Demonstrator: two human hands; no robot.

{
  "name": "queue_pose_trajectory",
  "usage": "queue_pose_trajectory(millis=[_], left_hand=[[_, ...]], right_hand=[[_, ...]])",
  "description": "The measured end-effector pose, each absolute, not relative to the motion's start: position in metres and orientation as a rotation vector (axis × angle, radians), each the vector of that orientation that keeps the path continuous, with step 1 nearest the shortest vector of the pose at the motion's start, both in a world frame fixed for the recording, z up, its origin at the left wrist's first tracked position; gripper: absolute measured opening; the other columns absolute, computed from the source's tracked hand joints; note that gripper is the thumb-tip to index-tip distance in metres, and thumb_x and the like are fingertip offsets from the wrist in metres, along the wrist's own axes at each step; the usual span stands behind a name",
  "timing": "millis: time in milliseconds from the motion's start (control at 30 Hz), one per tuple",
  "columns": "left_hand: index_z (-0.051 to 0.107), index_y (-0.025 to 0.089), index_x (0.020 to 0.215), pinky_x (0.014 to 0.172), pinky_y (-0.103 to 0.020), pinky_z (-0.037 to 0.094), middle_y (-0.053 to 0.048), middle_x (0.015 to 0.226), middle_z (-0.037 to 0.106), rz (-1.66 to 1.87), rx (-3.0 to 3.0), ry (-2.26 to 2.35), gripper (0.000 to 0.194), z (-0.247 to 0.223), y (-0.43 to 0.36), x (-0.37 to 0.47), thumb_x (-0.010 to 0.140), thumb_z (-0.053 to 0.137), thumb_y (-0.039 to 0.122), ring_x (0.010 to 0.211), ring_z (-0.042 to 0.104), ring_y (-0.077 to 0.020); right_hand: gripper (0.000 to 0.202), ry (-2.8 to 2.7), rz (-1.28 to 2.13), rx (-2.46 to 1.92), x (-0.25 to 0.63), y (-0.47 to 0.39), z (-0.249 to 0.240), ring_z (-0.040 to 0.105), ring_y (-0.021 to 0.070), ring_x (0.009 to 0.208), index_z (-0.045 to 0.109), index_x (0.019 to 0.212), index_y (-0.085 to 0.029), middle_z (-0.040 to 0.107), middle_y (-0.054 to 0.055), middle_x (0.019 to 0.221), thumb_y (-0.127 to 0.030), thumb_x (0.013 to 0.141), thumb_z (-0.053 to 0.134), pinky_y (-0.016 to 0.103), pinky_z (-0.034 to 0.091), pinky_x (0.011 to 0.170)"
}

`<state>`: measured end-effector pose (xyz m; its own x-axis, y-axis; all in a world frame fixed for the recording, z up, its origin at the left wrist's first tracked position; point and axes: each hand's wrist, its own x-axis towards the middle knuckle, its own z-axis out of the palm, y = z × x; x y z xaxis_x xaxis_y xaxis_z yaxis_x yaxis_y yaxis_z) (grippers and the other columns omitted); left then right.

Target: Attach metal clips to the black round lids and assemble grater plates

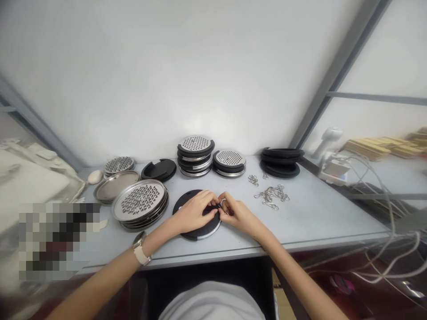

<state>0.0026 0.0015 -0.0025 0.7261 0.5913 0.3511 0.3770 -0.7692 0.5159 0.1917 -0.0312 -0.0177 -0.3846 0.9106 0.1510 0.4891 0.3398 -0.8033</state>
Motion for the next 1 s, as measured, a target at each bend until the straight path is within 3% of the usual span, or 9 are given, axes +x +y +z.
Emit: queue_pose_trajectory(millis=[400, 600, 1000], left_hand=[[0.047, 0.021, 0.093, 0.085, -0.033, 0.043, -0.003, 0.095, 0.055, 0.725, 2.530, 0.735, 0.010, -0.0021, 0.0013, 0.0023, 0.085, 0.051, 0.017, 0.094, 0.051, -0.0197], [0.046, 0.021, 0.093, 0.084, -0.033, 0.043, -0.003, 0.093, 0.055, 0.741, 2.525, 0.738, 0.013, -0.0023, 0.0016, 0.0020, 0.083, 0.052, 0.014, 0.093, 0.051, -0.0194], [0.045, 0.021, 0.093, 0.082, -0.033, 0.043, -0.002, 0.093, 0.054, 0.746, 2.502, 0.767, 0.015, -0.0025, 0.0022, 0.0032, 0.082, 0.052, 0.014, 0.091, 0.051, -0.0195]], right_hand=[[0.016, -2.007, 0.895, -1.216, 0.1913, -0.0318, -0.0167, 0.036, 0.0121, 0.057, 0.041, 0.098, -0.023, 0.038, -0.007, 0.062, -0.032, 0.087, 0.048, 0.023, 0.032, 0.056], [0.013, -1.999, 0.911, -1.211, 0.1909, -0.0333, -0.0178, 0.031, 0.0110, 0.057, 0.041, 0.087, -0.022, 0.034, -0.007, 0.062, -0.034, 0.090, 0.047, 0.023, 0.027, 0.053], [0.015, -1.852, 0.982, -1.155, 0.1952, -0.0270, -0.0254, 0.035, 0.0115, 0.061, 0.050, 0.095, -0.020, 0.036, -0.006, 0.067, -0.034, 0.089, 0.053, 0.024, 0.032, 0.057]])
